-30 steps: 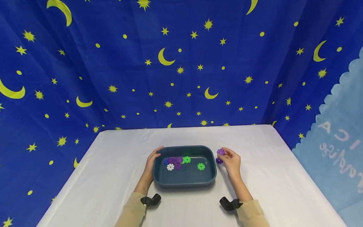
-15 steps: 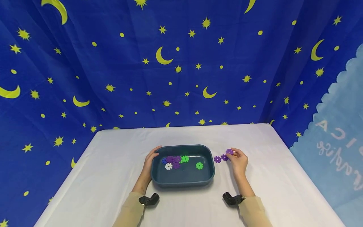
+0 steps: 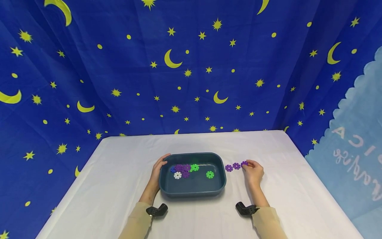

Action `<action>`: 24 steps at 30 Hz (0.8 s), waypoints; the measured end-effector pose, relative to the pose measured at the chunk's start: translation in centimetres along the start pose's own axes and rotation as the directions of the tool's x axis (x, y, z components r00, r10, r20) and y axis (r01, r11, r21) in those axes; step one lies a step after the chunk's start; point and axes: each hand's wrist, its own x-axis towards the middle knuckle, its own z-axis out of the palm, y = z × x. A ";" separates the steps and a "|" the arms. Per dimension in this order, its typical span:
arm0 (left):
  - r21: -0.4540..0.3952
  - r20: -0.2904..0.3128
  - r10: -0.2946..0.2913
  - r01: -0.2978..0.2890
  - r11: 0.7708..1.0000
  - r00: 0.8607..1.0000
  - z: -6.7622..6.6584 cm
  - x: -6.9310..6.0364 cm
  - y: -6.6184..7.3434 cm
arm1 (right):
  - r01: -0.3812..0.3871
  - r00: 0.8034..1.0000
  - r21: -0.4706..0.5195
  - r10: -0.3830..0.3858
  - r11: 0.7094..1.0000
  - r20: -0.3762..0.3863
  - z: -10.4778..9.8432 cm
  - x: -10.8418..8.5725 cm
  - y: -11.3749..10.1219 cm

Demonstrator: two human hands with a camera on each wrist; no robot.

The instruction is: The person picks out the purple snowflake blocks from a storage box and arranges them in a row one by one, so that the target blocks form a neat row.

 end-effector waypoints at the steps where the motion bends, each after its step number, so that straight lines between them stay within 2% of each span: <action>1: -0.001 -0.001 0.005 -0.005 1.000 1.000 0.0 0.0 0.0 | 0.009 1.000 -0.035 -0.009 0.999 -0.007 0.0 0.0 0.1; 5: -0.009 0.001 0.012 -0.012 1.000 1.000 0.0 0.1 0.0 | 0.041 0.999 -0.099 -0.044 0.994 -0.027 0.1 0.0 0.3; 11: -0.013 0.004 0.000 0.000 1.000 1.000 -0.1 0.1 0.0 | 0.085 0.994 -0.128 -0.093 0.988 -0.057 0.0 -0.4 0.2; 15: -0.017 0.003 -0.011 0.011 1.000 1.000 -0.1 -0.1 0.1 | 0.090 0.994 -0.151 -0.099 0.984 -0.048 0.0 -0.5 0.3; 24: -0.016 0.003 0.014 -0.014 1.000 1.000 0.1 0.0 0.1 | 0.088 0.993 -0.160 -0.099 0.983 -0.066 0.0 -0.4 0.4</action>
